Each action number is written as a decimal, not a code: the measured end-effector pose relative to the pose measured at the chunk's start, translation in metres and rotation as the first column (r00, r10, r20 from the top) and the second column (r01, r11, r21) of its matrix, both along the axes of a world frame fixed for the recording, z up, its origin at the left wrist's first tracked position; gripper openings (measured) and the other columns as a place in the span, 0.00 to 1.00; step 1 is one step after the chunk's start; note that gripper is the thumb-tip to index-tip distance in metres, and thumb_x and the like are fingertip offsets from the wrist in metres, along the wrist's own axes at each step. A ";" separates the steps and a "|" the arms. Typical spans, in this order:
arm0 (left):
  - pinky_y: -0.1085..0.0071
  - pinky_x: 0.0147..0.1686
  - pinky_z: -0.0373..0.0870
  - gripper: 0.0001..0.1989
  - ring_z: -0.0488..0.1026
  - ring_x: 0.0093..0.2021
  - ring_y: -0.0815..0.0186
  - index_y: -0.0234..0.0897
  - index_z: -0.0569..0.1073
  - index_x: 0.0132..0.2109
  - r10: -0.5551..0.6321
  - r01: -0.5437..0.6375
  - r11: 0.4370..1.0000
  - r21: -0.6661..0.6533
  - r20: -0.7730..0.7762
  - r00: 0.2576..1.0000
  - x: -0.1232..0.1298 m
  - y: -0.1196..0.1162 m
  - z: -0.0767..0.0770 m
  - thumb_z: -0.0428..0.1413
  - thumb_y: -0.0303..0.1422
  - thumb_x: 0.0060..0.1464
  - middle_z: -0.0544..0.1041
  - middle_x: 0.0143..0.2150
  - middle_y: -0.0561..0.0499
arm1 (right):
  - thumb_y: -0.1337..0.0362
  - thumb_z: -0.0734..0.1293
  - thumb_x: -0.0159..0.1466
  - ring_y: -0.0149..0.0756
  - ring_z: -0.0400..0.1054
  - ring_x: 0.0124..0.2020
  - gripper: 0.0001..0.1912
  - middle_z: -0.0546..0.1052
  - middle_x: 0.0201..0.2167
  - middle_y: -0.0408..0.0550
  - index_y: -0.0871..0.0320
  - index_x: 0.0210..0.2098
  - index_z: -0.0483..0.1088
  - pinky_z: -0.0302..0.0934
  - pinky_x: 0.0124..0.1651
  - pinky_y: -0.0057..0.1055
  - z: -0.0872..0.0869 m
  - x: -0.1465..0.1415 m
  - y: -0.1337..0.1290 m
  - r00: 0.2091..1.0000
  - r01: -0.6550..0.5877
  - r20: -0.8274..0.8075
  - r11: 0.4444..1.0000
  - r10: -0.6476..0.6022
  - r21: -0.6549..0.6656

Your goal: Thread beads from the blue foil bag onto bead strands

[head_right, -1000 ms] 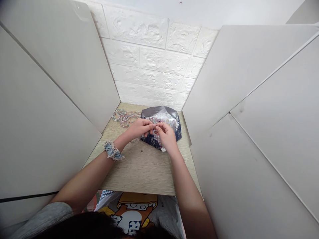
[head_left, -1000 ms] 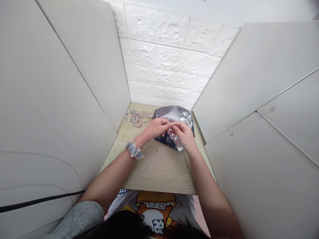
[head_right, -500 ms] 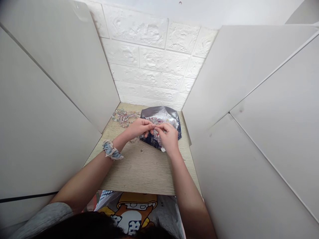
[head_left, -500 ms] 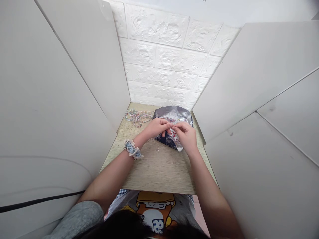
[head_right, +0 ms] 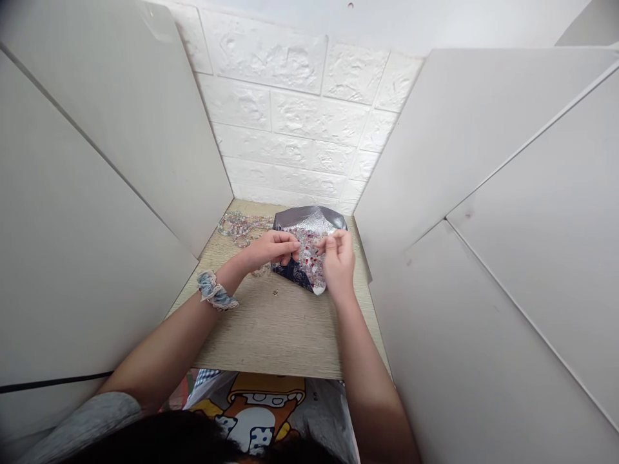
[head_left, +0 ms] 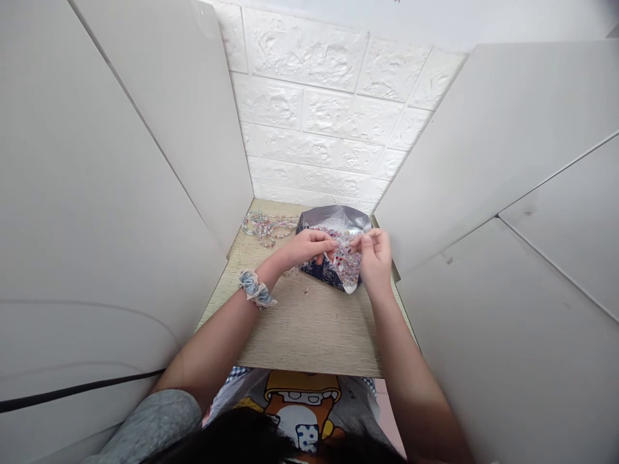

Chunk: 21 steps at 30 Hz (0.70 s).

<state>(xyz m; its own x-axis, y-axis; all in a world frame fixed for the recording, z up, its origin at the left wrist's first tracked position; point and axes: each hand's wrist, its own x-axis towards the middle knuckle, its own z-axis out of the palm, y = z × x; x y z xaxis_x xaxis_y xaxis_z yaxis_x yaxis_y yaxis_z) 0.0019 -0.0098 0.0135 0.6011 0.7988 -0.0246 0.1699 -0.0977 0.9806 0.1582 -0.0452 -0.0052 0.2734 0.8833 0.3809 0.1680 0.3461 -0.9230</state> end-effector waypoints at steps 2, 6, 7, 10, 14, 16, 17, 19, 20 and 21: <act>0.78 0.18 0.52 0.13 0.60 0.19 0.76 0.32 0.67 0.24 0.003 0.002 0.999 -0.051 0.106 0.994 -0.002 0.000 0.002 0.50 0.39 0.45 0.68 0.21 0.52 | 0.60 0.54 0.59 0.25 0.60 0.19 0.06 0.65 0.20 0.38 0.55 0.29 0.51 0.59 0.29 0.27 0.001 0.007 0.003 0.972 0.056 -0.228 0.998 -0.053 0.005; 0.75 0.26 0.59 0.09 0.62 0.25 0.74 0.32 0.63 0.20 0.026 0.045 0.987 -0.154 0.429 0.903 -0.009 0.000 0.006 0.51 0.31 0.43 0.69 0.24 0.51 | 0.63 0.54 0.59 0.21 0.57 0.15 0.05 0.64 0.18 0.34 0.56 0.27 0.51 0.63 0.32 0.28 0.003 0.020 0.006 0.822 0.139 -0.555 0.990 -0.125 -0.018; 0.75 0.28 0.60 0.09 0.63 0.26 0.73 0.32 0.62 0.19 0.039 0.054 0.984 -0.170 0.501 0.865 -0.011 0.001 0.006 0.50 0.30 0.43 0.68 0.24 0.51 | 0.65 0.54 0.59 0.21 0.57 0.14 0.05 0.65 0.17 0.34 0.56 0.27 0.51 0.63 0.32 0.28 0.003 0.022 0.006 0.785 0.144 -0.604 0.989 -0.135 -0.034; 0.73 0.30 0.62 0.10 0.64 0.26 0.72 0.32 0.63 0.18 0.099 0.074 0.970 -0.233 0.652 0.752 -0.018 0.003 0.009 0.49 0.31 0.43 0.67 0.23 0.51 | 0.67 0.52 0.59 0.22 0.60 0.15 0.05 0.68 0.18 0.36 0.56 0.26 0.52 0.63 0.30 0.27 0.004 0.025 0.007 0.719 0.158 -0.674 0.984 -0.168 -0.077; 0.72 0.29 0.62 0.10 0.63 0.23 0.72 0.33 0.63 0.18 0.213 0.038 0.948 -0.315 0.721 0.659 -0.026 0.005 0.013 0.49 0.31 0.43 0.65 0.21 0.52 | 0.68 0.51 0.60 0.22 0.63 0.16 0.06 0.72 0.25 0.40 0.56 0.26 0.51 0.64 0.29 0.27 0.004 0.025 0.007 0.709 0.162 -0.686 0.985 -0.161 -0.063; 0.73 0.28 0.62 0.08 0.63 0.22 0.73 0.33 0.64 0.19 0.262 -0.014 0.943 -0.333 0.715 0.648 -0.027 0.005 0.015 0.49 0.30 0.43 0.65 0.21 0.53 | 0.68 0.51 0.60 0.22 0.63 0.16 0.05 0.72 0.27 0.40 0.56 0.27 0.51 0.64 0.30 0.28 0.004 0.025 0.007 0.706 0.156 -0.690 0.985 -0.158 -0.066; 0.73 0.28 0.62 0.07 0.62 0.22 0.74 0.33 0.64 0.20 0.281 -0.041 0.941 -0.337 0.705 0.651 -0.027 0.005 0.016 0.49 0.30 0.43 0.65 0.22 0.53 | 0.67 0.52 0.60 0.22 0.63 0.16 0.05 0.72 0.27 0.39 0.56 0.27 0.52 0.64 0.30 0.28 0.004 0.025 0.007 0.706 0.156 -0.690 0.985 -0.161 -0.071; 0.74 0.27 0.61 0.07 0.61 0.22 0.74 0.33 0.63 0.21 0.304 -0.092 0.939 -0.330 0.676 0.671 -0.025 0.006 0.015 0.49 0.30 0.43 0.65 0.22 0.53 | 0.66 0.54 0.59 0.21 0.62 0.17 0.04 0.70 0.28 0.38 0.57 0.27 0.53 0.63 0.30 0.27 0.004 0.024 0.006 0.714 0.157 -0.681 0.985 -0.162 -0.071; 0.74 0.27 0.61 0.08 0.61 0.21 0.75 0.33 0.62 0.20 0.309 -0.121 0.941 -0.315 0.657 0.688 -0.024 0.007 0.015 0.49 0.31 0.43 0.65 0.22 0.54 | 0.65 0.55 0.58 0.20 0.62 0.17 0.04 0.70 0.28 0.37 0.57 0.27 0.54 0.63 0.30 0.26 0.004 0.023 0.006 0.727 0.153 -0.669 0.986 -0.154 -0.061; 0.75 0.26 0.60 0.09 0.61 0.21 0.75 0.34 0.62 0.20 0.312 -0.158 0.944 -0.289 0.631 0.710 -0.023 0.008 0.014 0.48 0.31 0.43 0.65 0.21 0.53 | 0.64 0.57 0.58 0.20 0.62 0.17 0.05 0.69 0.28 0.37 0.57 0.27 0.54 0.63 0.30 0.25 0.004 0.022 0.005 0.748 0.146 -0.650 0.988 -0.139 -0.044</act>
